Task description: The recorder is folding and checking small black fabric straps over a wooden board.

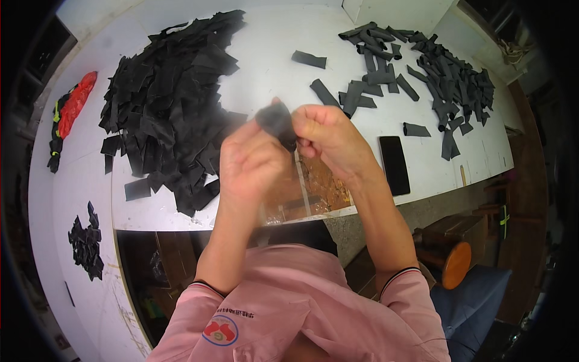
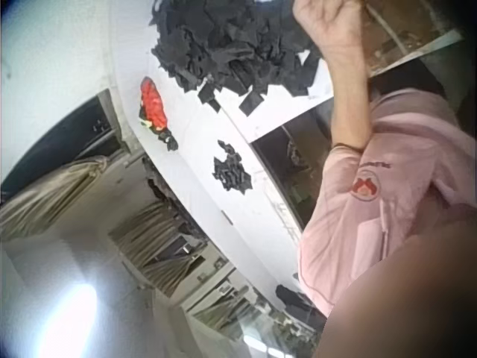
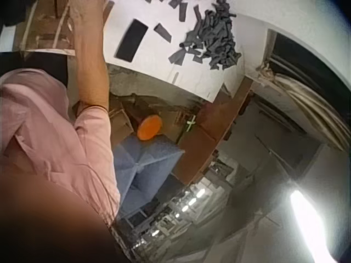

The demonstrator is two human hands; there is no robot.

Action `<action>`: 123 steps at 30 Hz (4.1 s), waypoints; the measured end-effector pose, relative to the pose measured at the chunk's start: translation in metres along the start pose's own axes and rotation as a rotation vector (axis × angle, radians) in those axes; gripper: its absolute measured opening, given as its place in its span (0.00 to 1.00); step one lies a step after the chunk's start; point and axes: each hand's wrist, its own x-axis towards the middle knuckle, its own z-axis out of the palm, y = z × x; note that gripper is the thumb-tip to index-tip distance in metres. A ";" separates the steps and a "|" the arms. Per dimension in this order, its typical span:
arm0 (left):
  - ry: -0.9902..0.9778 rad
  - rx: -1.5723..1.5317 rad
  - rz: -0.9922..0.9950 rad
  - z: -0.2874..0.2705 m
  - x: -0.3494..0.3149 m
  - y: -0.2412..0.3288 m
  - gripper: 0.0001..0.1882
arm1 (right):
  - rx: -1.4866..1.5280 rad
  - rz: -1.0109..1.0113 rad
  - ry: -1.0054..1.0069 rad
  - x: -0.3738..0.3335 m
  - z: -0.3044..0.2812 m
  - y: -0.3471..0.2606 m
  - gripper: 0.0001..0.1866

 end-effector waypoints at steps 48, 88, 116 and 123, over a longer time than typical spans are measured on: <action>0.080 2.407 0.633 -0.024 0.001 -0.005 0.06 | -1.042 -0.608 0.150 -0.029 -0.028 0.069 0.09; -0.151 1.651 0.874 -0.011 -0.019 0.008 0.07 | -1.385 -0.507 0.114 -0.032 -0.003 0.037 0.15; 0.966 2.978 0.937 -0.065 -0.037 0.120 0.08 | -0.428 0.087 0.149 -0.076 -0.003 0.090 0.15; 0.904 2.919 1.051 -0.070 -0.054 0.128 0.07 | -0.539 0.076 0.079 -0.063 0.024 0.108 0.14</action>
